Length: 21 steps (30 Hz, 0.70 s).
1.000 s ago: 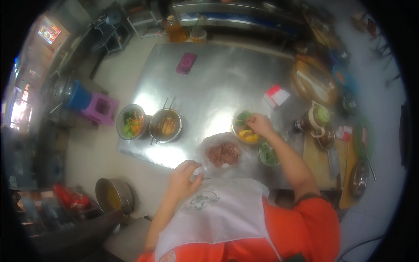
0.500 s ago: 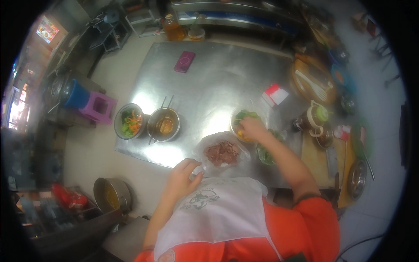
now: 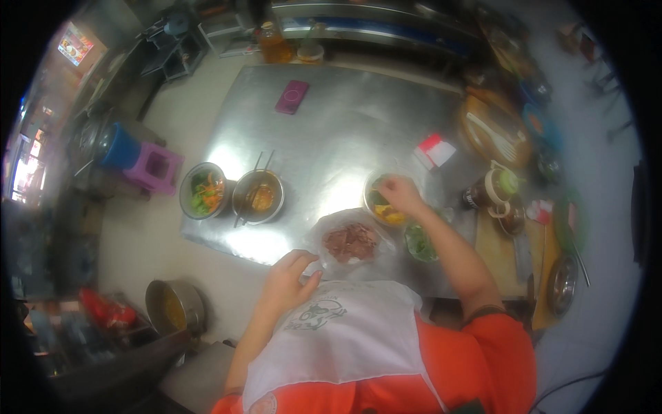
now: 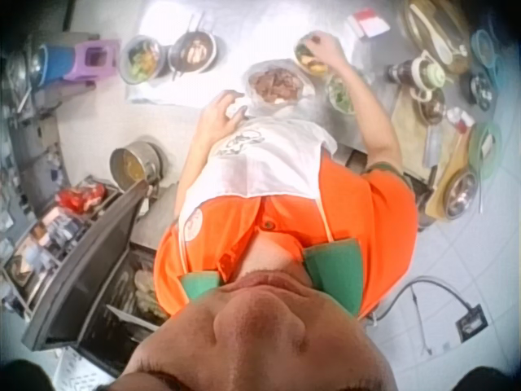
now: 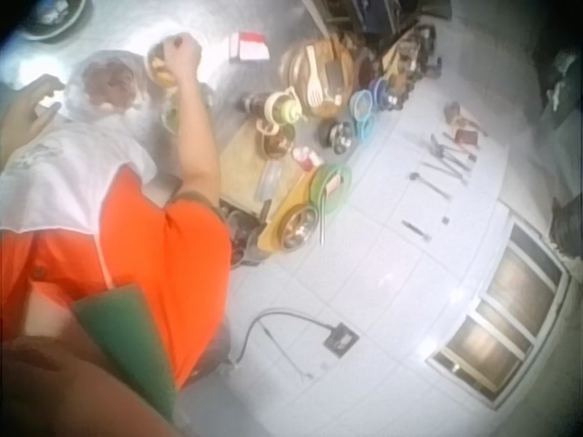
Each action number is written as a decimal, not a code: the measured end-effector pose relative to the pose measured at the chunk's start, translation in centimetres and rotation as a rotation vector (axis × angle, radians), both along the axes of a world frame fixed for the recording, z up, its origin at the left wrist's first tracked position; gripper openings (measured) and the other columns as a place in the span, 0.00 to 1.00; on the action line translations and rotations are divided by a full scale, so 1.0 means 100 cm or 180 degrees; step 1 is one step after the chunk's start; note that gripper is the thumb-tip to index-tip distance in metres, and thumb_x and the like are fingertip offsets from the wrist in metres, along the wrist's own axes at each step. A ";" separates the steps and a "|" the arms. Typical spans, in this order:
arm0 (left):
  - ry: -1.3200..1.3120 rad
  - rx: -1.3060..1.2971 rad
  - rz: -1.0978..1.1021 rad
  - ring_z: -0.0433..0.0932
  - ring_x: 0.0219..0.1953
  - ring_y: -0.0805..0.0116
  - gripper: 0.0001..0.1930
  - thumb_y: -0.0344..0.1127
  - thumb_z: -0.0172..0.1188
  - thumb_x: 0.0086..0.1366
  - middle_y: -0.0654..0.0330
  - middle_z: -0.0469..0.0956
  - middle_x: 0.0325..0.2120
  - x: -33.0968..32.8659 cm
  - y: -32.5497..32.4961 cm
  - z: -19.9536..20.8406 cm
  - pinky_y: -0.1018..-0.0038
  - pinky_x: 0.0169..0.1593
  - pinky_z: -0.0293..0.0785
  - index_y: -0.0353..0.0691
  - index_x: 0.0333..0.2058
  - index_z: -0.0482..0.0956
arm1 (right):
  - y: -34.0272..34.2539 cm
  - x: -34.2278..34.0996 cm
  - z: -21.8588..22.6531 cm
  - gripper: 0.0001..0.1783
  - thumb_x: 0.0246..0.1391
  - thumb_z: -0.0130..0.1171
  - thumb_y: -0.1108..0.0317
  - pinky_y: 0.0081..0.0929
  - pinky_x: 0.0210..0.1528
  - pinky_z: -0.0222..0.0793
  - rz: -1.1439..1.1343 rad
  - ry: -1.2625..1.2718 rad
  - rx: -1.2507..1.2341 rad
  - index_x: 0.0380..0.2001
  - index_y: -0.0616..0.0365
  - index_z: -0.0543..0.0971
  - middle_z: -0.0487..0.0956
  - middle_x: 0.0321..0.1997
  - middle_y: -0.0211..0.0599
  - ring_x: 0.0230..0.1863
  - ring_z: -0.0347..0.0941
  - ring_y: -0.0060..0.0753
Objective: The person assembles a dish by placing chopped vegetables and other ingredients into a bowl. They retrieve items from containers and a refrigerator, then combine them on a stainless steel countertop.
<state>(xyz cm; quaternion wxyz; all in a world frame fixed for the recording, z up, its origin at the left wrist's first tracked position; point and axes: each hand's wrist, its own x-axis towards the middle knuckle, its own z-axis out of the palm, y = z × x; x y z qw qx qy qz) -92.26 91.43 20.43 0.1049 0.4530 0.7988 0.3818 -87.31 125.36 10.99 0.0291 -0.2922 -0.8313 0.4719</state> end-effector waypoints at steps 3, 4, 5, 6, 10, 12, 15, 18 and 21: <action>-0.0099 -0.0037 0.0004 0.79 0.35 0.55 0.12 0.31 0.64 0.54 0.53 0.78 0.36 0.002 0.004 0.002 0.68 0.36 0.75 0.36 0.38 0.79 | -0.006 -0.003 -0.012 0.18 0.51 0.63 0.54 0.35 0.34 0.72 -0.0408 0.0591 -0.0063 0.28 0.61 0.81 0.80 0.27 0.44 0.29 0.77 0.42; -0.0145 -0.0064 0.0010 0.79 0.34 0.55 0.12 0.31 0.64 0.54 0.53 0.78 0.36 0.002 0.005 0.004 0.68 0.36 0.75 0.36 0.38 0.79 | -0.004 -0.001 -0.024 0.18 0.52 0.62 0.53 0.36 0.34 0.72 -0.0274 0.0262 0.0096 0.28 0.61 0.81 0.80 0.27 0.44 0.29 0.77 0.43; -0.0129 -0.0096 -0.0026 0.79 0.34 0.55 0.12 0.31 0.64 0.54 0.53 0.78 0.36 0.003 0.006 0.004 0.68 0.36 0.75 0.36 0.38 0.79 | -0.001 0.002 -0.036 0.19 0.53 0.61 0.53 0.37 0.35 0.72 -0.0141 -0.0070 0.0250 0.28 0.61 0.81 0.80 0.27 0.44 0.30 0.77 0.44; -0.0112 -0.0127 -0.0062 0.79 0.34 0.55 0.12 0.31 0.64 0.54 0.53 0.78 0.36 0.003 0.006 0.004 0.68 0.36 0.75 0.36 0.38 0.79 | 0.002 0.006 -0.047 0.20 0.53 0.61 0.52 0.38 0.35 0.72 -0.0010 -0.0403 0.0403 0.28 0.60 0.81 0.80 0.27 0.45 0.30 0.78 0.45; -0.0262 -0.0124 -0.0054 0.78 0.34 0.54 0.11 0.31 0.64 0.54 0.53 0.78 0.35 0.006 0.005 0.005 0.67 0.36 0.75 0.36 0.37 0.78 | -0.009 0.012 -0.039 0.17 0.54 0.57 0.56 0.43 0.39 0.73 0.0239 -0.0577 0.1095 0.30 0.60 0.81 0.80 0.31 0.48 0.34 0.77 0.50; -0.0263 -0.0127 0.0006 0.78 0.34 0.54 0.11 0.31 0.64 0.55 0.53 0.78 0.36 0.006 0.003 0.003 0.67 0.37 0.75 0.36 0.37 0.78 | -0.012 0.018 -0.026 0.14 0.53 0.55 0.59 0.44 0.40 0.73 0.0385 -0.0350 0.1358 0.31 0.60 0.81 0.79 0.34 0.49 0.37 0.76 0.52; -0.0227 -0.0107 0.0010 0.78 0.35 0.54 0.11 0.32 0.64 0.55 0.53 0.78 0.36 0.006 0.001 0.001 0.67 0.37 0.75 0.36 0.37 0.78 | -0.004 0.029 -0.021 0.12 0.52 0.53 0.63 0.44 0.42 0.73 0.1230 -0.0695 0.1607 0.31 0.59 0.80 0.78 0.38 0.48 0.41 0.76 0.50; -0.0124 -0.0146 -0.0019 0.78 0.36 0.54 0.11 0.32 0.64 0.55 0.53 0.78 0.36 0.005 0.002 0.002 0.67 0.38 0.75 0.35 0.37 0.78 | -0.005 0.039 -0.020 0.12 0.52 0.51 0.65 0.43 0.44 0.72 0.1253 -0.1025 0.1716 0.31 0.58 0.80 0.77 0.40 0.46 0.43 0.75 0.49; -0.0077 -0.0148 -0.0057 0.78 0.36 0.54 0.11 0.32 0.64 0.55 0.53 0.78 0.35 0.004 0.005 0.004 0.67 0.38 0.75 0.35 0.37 0.78 | -0.001 0.046 -0.025 0.10 0.52 0.50 0.67 0.43 0.44 0.72 0.1140 -0.0869 0.1648 0.31 0.59 0.79 0.77 0.41 0.44 0.43 0.75 0.48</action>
